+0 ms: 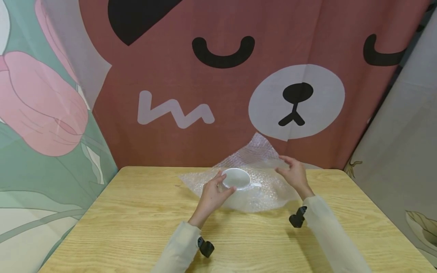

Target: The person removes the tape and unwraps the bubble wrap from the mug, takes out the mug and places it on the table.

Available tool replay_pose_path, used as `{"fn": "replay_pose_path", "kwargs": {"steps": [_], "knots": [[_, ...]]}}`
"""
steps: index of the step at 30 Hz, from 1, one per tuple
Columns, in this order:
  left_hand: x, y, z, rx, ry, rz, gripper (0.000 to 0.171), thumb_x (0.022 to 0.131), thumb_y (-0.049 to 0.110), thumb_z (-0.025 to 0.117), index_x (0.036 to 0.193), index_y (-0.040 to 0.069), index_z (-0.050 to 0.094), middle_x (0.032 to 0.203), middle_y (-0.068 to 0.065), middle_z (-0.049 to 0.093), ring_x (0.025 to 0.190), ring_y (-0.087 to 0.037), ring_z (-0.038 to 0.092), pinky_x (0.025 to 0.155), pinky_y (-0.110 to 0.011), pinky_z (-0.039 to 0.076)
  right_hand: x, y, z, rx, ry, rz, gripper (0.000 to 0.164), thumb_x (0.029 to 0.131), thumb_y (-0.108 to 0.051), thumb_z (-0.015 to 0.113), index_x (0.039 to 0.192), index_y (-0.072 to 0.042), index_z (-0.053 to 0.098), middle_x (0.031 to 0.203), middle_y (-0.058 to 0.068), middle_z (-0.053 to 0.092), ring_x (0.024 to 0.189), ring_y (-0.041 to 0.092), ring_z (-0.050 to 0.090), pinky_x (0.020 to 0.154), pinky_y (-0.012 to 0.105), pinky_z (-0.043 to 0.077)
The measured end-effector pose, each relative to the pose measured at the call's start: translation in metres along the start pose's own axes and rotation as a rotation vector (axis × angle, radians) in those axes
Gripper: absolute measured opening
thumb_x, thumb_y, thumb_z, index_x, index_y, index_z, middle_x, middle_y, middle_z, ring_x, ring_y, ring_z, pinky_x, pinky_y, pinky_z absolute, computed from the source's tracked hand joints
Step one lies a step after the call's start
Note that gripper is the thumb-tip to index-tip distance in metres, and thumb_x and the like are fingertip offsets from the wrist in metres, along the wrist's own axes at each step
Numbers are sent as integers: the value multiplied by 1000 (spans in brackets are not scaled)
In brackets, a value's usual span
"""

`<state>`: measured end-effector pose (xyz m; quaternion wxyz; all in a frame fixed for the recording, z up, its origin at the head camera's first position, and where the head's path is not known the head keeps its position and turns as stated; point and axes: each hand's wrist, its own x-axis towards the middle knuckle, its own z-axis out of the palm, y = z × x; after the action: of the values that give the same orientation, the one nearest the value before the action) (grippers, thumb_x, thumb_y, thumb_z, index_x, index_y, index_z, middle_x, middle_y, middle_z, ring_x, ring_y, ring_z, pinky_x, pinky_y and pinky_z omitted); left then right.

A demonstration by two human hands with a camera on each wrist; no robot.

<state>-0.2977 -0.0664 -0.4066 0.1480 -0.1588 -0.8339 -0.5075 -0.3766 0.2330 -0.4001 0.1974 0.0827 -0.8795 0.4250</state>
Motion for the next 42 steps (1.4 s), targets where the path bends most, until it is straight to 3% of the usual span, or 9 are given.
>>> {"fn": "replay_pose_path", "kwargs": {"steps": [14,17,21,24,28,32,42], "knots": [[2,0,0,4,-11,-12,61,84,26,77,129,-10,56,145,-21,41,132,-37,39,108,-45,31,-7,9,0,-36,77,-121,42,84,0,72,124,6,61,128,26,57,119,46,50,96,57,42],[3,0,-1,7,-13,-9,62,84,26,77,130,-9,55,145,-21,41,133,-37,39,108,-46,31,-10,11,0,-53,43,-142,44,84,-1,72,125,7,60,127,27,57,118,46,51,96,58,42],[3,0,-2,14,-22,-6,62,85,27,76,130,-9,55,146,-21,40,133,-37,37,109,-46,29,-16,13,1,-132,-67,-146,47,87,-5,71,130,7,56,127,28,56,116,46,53,93,59,43],[3,0,-3,32,-36,6,62,86,29,75,131,-9,54,146,-21,39,134,-37,37,109,-46,28,-21,14,1,-185,-149,-127,50,88,-10,70,132,8,54,127,29,56,113,46,54,90,60,45],[3,-2,-5,76,-71,48,63,88,33,72,133,-7,54,147,-23,38,133,-40,37,109,-50,29,-28,15,2,-178,-223,-81,53,89,-14,69,132,11,51,128,30,55,115,48,53,90,58,46],[2,-3,-8,113,-96,77,63,89,35,69,136,-4,52,146,-24,39,132,-43,37,107,-55,29,-34,18,6,-164,-248,-74,51,89,-14,69,130,12,53,126,29,57,113,47,55,88,55,48],[5,-10,-17,117,-64,146,56,93,30,66,135,-4,53,141,-25,45,130,-39,42,107,-51,32,-39,15,9,-137,-236,-113,49,89,-14,69,129,11,54,122,28,59,110,45,58,85,53,51]]}}
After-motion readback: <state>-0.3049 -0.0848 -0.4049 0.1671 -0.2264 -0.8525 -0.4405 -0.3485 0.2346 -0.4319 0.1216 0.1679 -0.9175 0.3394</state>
